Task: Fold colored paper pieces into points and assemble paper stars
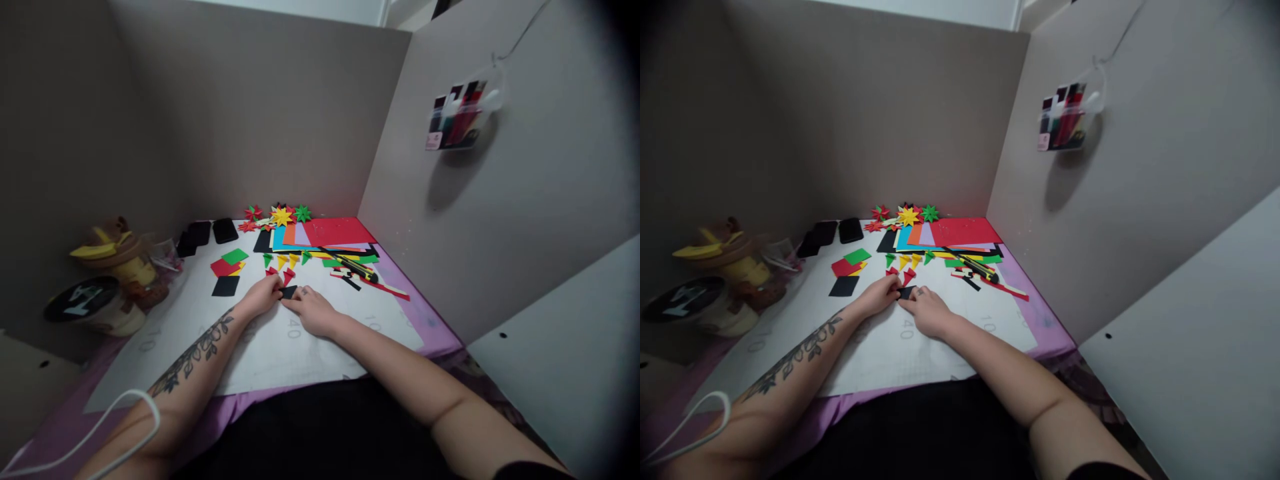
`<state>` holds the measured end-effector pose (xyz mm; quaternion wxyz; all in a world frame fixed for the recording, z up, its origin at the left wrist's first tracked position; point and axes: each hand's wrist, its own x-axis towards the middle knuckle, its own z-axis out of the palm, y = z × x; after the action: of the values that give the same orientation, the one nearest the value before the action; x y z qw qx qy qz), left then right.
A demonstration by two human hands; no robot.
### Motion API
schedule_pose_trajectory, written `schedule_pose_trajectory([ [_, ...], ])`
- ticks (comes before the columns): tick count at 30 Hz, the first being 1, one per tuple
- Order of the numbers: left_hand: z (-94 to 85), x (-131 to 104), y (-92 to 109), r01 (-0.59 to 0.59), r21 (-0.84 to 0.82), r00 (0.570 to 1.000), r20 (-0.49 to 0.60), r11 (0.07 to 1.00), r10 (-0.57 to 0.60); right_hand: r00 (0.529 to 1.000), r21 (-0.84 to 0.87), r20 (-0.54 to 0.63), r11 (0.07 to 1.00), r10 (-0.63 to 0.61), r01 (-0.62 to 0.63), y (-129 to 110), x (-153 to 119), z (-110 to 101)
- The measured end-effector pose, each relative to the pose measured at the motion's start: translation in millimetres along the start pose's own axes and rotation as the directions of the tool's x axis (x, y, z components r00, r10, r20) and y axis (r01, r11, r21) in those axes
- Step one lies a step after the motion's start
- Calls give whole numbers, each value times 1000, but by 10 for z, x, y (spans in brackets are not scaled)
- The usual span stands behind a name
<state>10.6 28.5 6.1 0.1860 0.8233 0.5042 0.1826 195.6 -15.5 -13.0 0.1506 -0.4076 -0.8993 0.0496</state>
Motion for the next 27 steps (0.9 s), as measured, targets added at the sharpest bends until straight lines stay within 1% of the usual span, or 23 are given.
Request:
schedule_pose_trajectory([
  [2, -3, -9, -24, -15, -44, 1000, -9, 999, 15, 1000, -14, -7, 1000, 22, -22, -12, 26, 20],
  [4, -5, -18, -39, -24, -78, 1000, -10, 997, 23, 999, -3, -30, 1000, 17, -17, -1, 33, 41],
  [9, 15, -21, -100, -64, -110, 998, -23, 992, 62, 988, 103, -149, 993, -39, 54, 82, -37, 88],
  [13, 33, -15, -135, -100, -83, 995, -38, 992, 97, 976, 163, -203, 980, -80, 114, 113, -88, 92],
  [16, 45, -22, -111, -120, -45, 993, -30, 992, 118, 971, 170, -217, 976, -96, 134, 95, -84, 71],
  [20, 62, -21, -74, -89, -21, 996, -11, 996, 89, 974, 169, -201, 976, -101, 136, 53, -63, 36],
  [24, 62, -6, -89, -83, -77, 996, 17, 994, 85, 981, 140, -185, 986, -67, 94, 30, -51, 31],
  [27, 55, -3, -116, -88, -135, 995, 27, 987, 93, 978, 131, -199, 988, -59, 86, 45, -51, 50],
])
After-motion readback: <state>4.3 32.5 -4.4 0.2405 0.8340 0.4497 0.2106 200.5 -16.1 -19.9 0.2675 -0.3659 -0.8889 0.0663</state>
